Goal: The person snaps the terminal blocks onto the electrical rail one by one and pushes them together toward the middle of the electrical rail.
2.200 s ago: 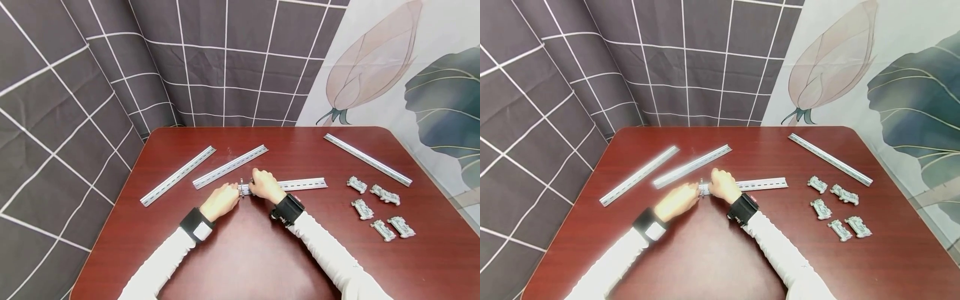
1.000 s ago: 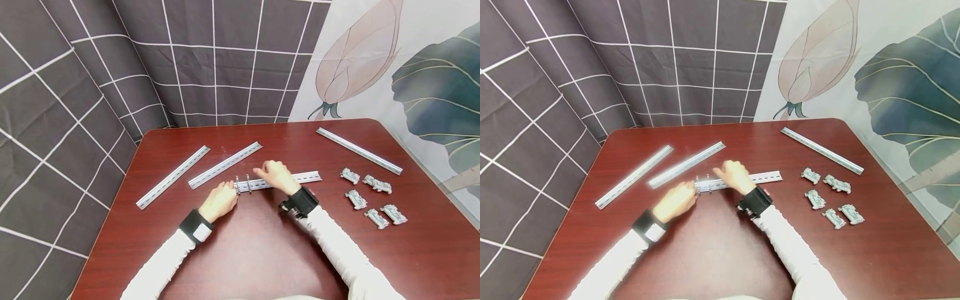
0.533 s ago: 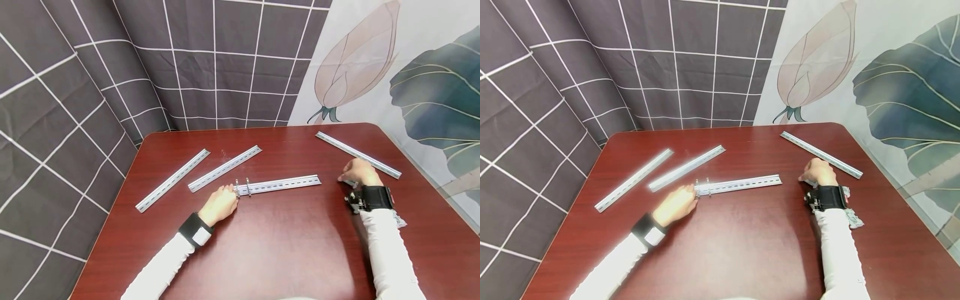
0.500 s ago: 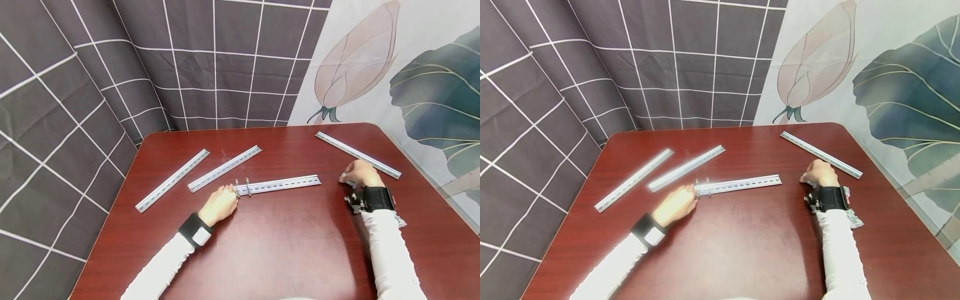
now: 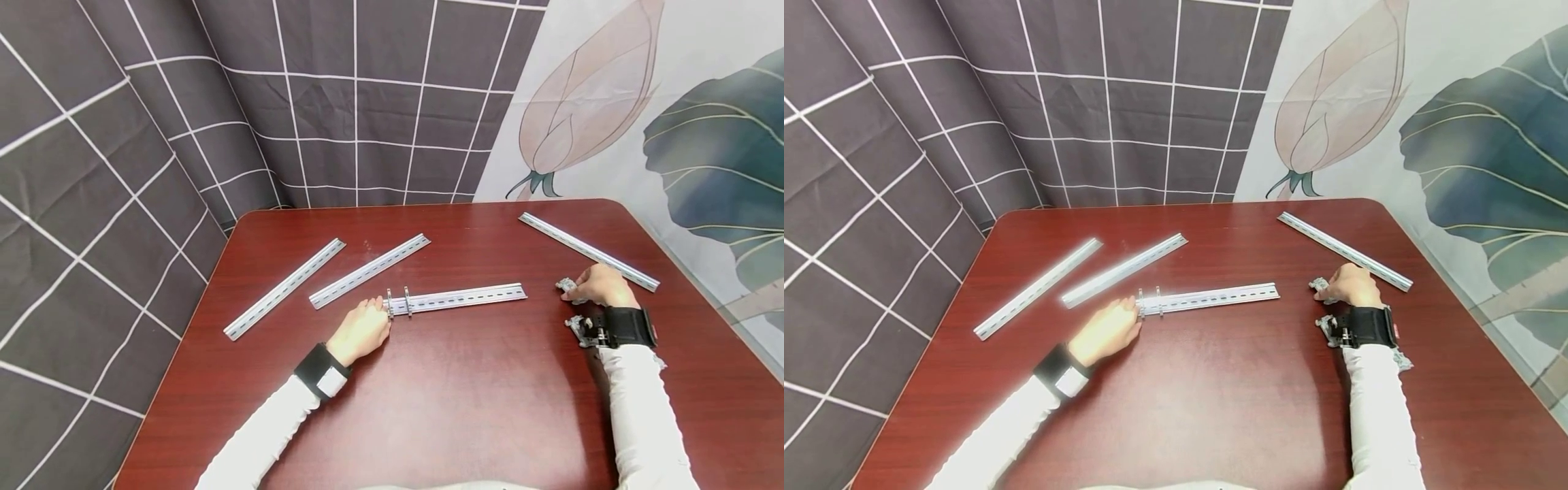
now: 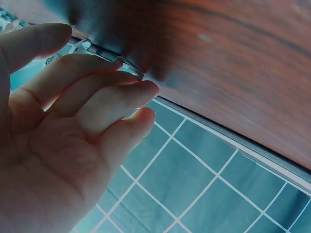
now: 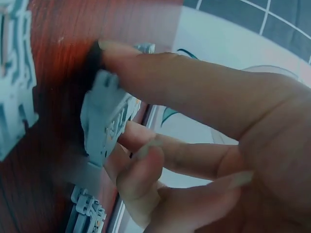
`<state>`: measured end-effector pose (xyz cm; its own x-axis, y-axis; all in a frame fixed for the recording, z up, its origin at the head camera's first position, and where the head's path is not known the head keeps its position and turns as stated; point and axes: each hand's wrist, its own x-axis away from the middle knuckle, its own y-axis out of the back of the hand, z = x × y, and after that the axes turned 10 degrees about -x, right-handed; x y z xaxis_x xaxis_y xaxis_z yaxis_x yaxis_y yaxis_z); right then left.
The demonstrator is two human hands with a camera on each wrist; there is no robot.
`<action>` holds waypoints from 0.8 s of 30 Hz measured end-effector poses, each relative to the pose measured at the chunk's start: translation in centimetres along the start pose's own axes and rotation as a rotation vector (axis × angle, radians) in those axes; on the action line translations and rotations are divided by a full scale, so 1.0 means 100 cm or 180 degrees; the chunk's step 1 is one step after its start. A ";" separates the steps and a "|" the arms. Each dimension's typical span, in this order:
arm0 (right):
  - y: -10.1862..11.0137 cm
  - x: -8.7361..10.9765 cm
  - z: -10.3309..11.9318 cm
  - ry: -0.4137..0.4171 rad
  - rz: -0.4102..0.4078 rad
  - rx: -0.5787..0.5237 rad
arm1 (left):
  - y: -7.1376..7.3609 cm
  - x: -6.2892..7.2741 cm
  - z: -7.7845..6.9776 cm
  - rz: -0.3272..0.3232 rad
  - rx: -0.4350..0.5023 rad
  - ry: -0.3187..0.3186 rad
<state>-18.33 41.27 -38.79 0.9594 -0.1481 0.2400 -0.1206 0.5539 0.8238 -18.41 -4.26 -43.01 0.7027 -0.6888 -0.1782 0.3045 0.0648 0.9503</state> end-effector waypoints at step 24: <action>-0.005 0.012 -0.004 -0.0209 -0.0706 -0.0084 | -0.002 0.000 -0.003 -0.0082 -0.0052 0.0047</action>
<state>-17.02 41.11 -39.11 0.9429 -0.3212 0.0882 0.0989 0.5229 0.8466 -18.26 -4.04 -43.26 0.7039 -0.6796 -0.2066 0.3332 0.0591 0.9410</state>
